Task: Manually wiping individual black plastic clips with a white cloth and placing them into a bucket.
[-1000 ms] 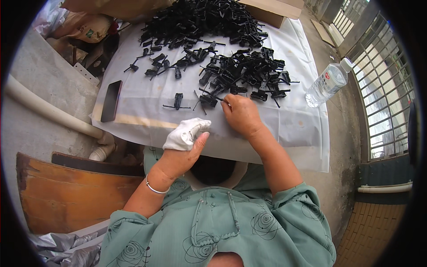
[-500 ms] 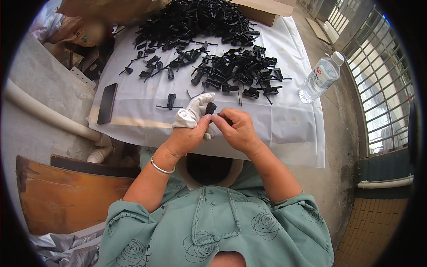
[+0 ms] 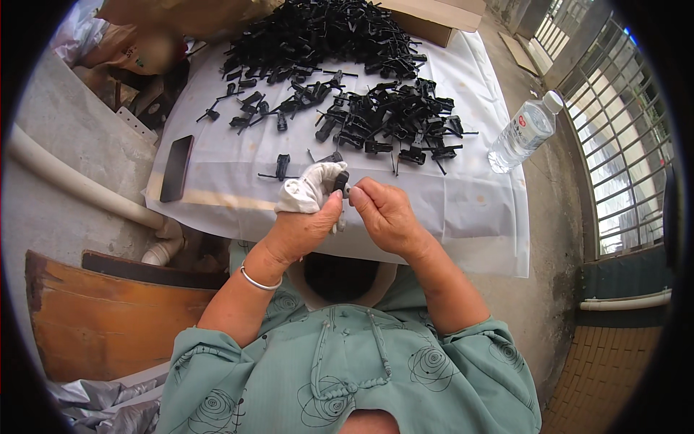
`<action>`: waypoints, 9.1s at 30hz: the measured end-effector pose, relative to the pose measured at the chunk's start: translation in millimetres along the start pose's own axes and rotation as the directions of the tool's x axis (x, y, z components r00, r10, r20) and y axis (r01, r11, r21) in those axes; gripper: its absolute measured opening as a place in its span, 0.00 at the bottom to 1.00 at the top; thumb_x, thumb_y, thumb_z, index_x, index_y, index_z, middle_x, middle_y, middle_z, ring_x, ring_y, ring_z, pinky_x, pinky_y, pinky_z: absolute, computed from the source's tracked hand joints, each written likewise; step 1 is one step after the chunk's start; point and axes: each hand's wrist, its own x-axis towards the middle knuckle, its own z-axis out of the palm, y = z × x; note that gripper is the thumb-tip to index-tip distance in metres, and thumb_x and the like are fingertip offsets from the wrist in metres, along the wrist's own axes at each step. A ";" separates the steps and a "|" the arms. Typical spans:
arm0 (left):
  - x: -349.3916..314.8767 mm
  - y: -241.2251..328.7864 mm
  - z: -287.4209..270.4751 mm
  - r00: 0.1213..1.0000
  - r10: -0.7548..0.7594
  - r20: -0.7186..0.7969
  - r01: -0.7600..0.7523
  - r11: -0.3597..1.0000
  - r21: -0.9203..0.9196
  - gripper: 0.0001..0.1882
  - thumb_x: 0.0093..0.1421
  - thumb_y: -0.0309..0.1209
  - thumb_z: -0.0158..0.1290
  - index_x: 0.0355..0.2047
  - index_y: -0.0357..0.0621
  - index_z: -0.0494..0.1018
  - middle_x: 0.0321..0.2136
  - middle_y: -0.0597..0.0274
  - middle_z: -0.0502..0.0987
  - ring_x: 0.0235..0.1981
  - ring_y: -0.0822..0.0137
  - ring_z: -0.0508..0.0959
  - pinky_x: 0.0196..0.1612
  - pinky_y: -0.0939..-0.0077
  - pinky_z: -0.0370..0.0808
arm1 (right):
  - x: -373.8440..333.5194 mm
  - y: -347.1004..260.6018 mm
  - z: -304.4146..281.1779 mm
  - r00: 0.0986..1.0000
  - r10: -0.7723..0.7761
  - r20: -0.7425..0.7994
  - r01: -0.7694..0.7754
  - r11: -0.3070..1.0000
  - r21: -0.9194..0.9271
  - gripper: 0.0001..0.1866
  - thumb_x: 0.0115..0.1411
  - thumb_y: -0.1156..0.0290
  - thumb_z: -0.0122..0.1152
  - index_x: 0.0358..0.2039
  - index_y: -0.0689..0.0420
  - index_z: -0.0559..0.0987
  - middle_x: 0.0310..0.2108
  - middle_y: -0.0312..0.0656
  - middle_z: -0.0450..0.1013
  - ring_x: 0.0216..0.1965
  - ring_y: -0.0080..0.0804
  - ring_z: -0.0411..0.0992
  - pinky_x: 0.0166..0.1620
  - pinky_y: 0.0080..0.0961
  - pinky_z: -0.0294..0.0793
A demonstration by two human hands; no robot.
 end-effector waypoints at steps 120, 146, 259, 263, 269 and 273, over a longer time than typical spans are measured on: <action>-54.7 -6.3 -5.2 0.994 -0.113 -0.009 0.114 0.987 0.112 0.18 0.59 0.23 0.39 0.51 0.38 0.57 0.34 0.65 0.68 0.29 0.79 0.63 0.32 0.87 0.64 | -30.6 -5.3 16.7 0.993 -0.031 0.117 0.026 0.999 0.046 0.04 0.52 0.75 0.60 0.28 0.60 0.76 0.18 0.40 0.66 0.19 0.27 0.63 0.26 0.21 0.65; -46.7 -17.5 -31.6 0.981 0.177 0.082 -0.177 0.635 0.752 0.17 0.59 0.31 0.46 0.47 0.36 0.68 0.44 0.49 0.72 0.42 0.54 0.73 0.47 0.69 0.69 | 28.7 32.2 42.4 1.000 -0.020 0.020 0.028 0.792 -0.610 0.10 0.55 0.66 0.54 0.26 0.61 0.73 0.22 0.47 0.71 0.23 0.46 0.70 0.26 0.36 0.69; -37.9 -4.6 -5.1 0.949 0.297 -0.106 -0.198 0.822 0.534 0.15 0.55 0.21 0.47 0.44 0.33 0.67 0.34 0.58 0.74 0.34 0.72 0.73 0.39 0.79 0.71 | -16.8 0.8 40.8 0.976 0.159 0.147 -0.185 0.965 0.185 0.14 0.62 0.69 0.49 0.21 0.62 0.68 0.16 0.36 0.61 0.20 0.22 0.58 0.24 0.22 0.60; -41.9 7.5 3.5 0.980 0.117 -0.158 -0.068 0.955 0.287 0.15 0.53 0.21 0.49 0.42 0.33 0.69 0.36 0.55 0.75 0.36 0.69 0.74 0.42 0.77 0.71 | -22.8 -8.9 38.4 1.000 -0.008 -0.003 0.008 0.971 0.241 0.14 0.63 0.69 0.46 0.21 0.61 0.68 0.17 0.36 0.62 0.20 0.23 0.58 0.24 0.22 0.60; -40.5 0.1 4.3 0.888 0.460 -0.011 -0.352 0.695 0.627 0.16 0.51 0.19 0.48 0.42 0.31 0.69 0.36 0.49 0.75 0.36 0.59 0.76 0.41 0.73 0.73 | -25.7 -12.1 37.2 0.999 0.036 -0.001 -0.034 0.969 0.244 0.14 0.64 0.69 0.46 0.21 0.61 0.68 0.18 0.35 0.63 0.20 0.22 0.57 0.25 0.21 0.61; -38.7 -3.6 6.1 0.890 0.456 0.000 -0.335 0.653 0.679 0.15 0.51 0.18 0.47 0.41 0.31 0.70 0.36 0.47 0.74 0.36 0.56 0.77 0.40 0.71 0.74 | -28.6 -7.0 41.5 0.985 0.170 0.016 -0.169 0.954 0.249 0.14 0.64 0.68 0.46 0.22 0.61 0.69 0.17 0.34 0.62 0.21 0.20 0.57 0.25 0.20 0.61</action>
